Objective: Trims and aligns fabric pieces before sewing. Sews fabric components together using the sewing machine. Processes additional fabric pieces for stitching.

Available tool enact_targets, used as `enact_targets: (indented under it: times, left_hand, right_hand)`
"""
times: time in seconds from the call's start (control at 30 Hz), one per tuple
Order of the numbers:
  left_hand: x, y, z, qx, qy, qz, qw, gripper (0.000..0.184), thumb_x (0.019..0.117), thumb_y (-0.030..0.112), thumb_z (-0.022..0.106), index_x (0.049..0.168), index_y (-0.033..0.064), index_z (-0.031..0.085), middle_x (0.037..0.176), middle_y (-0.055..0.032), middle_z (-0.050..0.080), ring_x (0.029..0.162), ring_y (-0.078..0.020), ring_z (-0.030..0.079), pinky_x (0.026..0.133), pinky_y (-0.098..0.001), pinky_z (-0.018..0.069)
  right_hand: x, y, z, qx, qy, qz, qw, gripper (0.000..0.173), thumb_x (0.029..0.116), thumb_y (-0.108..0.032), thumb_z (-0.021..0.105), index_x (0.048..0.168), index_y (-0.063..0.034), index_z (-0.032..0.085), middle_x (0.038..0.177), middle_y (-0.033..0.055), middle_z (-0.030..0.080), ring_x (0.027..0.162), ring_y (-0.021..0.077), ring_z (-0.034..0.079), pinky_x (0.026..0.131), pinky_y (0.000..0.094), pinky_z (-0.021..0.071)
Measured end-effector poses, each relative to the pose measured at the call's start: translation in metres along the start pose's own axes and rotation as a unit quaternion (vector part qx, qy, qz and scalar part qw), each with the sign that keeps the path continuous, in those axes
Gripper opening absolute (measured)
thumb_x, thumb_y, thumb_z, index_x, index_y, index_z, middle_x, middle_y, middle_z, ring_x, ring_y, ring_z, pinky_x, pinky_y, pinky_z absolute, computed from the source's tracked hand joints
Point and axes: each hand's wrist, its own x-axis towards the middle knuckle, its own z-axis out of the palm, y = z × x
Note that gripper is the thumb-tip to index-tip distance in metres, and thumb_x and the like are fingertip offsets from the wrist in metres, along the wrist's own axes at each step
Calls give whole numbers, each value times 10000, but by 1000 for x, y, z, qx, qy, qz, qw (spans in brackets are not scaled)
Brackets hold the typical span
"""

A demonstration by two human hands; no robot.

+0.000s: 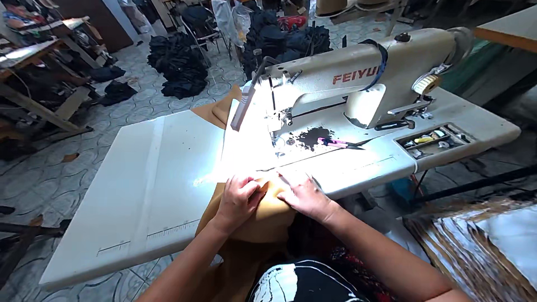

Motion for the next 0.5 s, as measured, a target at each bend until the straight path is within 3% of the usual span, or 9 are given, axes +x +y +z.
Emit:
enact_targets:
  times: [0.13,0.33,0.43,0.5]
  left_hand:
    - [-3,0,0,19,37,48,998,178,914,245,674,859,100,760,922,-118,726,874,-293,684,807,-450,532]
    - [-5,-2,0,14,55,85,995,193,940,226,635,850,106,757,920,-105,726,873,-261,671,832,-396,515]
    - [-3,-4,0,-54,31,53,997,158,924,174,663,871,55,752,922,-146,710,869,-254,695,812,-381,572]
    - [0,-5,-2,-88,16,37,995,137,909,151,670,869,40,740,918,-151,703,839,-236,692,791,-365,577]
  right_hand:
    - [19,-5,-13,77,-102,8,992,499,931,-143,690,1395,3,583,1347,211,634,1296,367,567,1113,558,393]
    - [30,-11,-24,66,-132,-65,987,378,917,-31,654,1295,-38,670,1252,200,670,1252,371,571,1115,558,368]
    - [32,-9,-23,65,-125,-98,985,236,888,-14,669,1116,-7,730,1115,192,683,1118,353,623,1005,552,453]
    - [33,-11,-27,75,-184,-66,978,206,940,-53,626,1111,26,708,1097,201,682,1075,332,634,951,530,471]
